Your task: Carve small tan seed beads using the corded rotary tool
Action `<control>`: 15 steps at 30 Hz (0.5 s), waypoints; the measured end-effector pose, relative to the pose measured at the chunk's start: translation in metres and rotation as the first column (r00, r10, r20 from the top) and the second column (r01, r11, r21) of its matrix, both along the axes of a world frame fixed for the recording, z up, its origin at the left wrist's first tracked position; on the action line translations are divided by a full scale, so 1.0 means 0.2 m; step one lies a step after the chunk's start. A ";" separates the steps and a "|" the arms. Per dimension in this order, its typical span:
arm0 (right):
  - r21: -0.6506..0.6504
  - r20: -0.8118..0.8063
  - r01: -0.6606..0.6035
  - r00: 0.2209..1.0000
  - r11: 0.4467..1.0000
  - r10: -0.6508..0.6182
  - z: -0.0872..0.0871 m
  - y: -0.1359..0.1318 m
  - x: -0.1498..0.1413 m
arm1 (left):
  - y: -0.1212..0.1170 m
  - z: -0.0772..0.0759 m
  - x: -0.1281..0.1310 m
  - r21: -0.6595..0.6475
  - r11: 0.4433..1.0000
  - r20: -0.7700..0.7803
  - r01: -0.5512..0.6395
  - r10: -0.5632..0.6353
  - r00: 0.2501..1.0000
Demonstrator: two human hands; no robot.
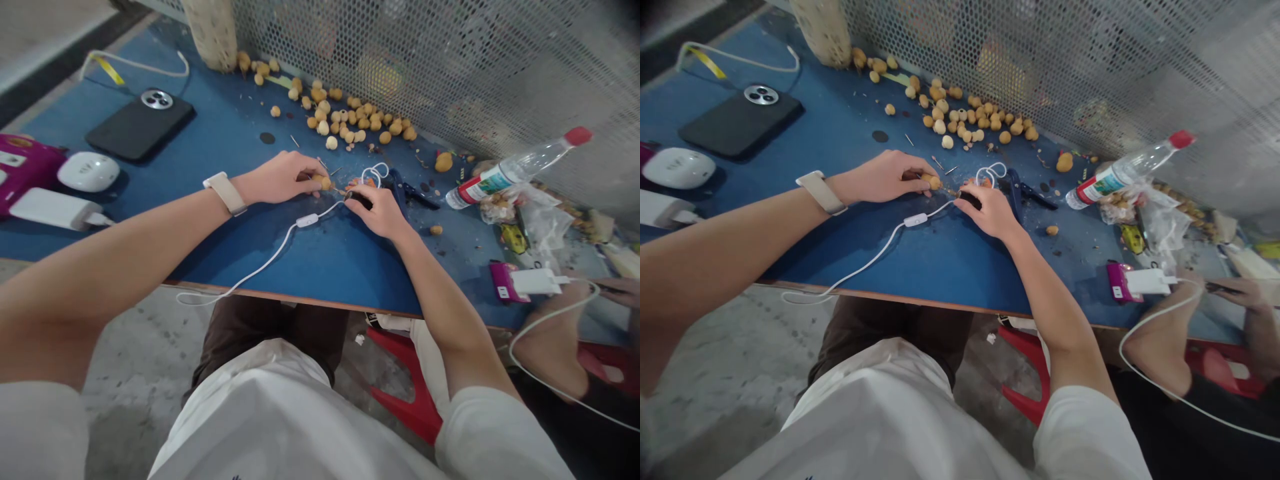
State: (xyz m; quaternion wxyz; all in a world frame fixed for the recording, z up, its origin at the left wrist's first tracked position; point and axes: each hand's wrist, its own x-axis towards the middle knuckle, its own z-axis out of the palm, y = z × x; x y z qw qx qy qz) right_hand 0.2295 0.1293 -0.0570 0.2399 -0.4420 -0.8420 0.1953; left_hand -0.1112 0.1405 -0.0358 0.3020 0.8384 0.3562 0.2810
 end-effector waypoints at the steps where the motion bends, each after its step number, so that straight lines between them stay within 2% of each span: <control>1: 0.001 0.001 0.003 1.000 1.000 -0.003 0.00 0.00 0.00 | 0.00 0.00 0.00 -0.001 1.000 0.002 0.000 0.000 1.000; 15: 0.022 -0.013 0.026 1.000 0.999 -0.026 -0.03 0.02 0.01 | 0.01 -0.02 0.00 -0.022 1.000 0.011 -0.010 0.010 1.000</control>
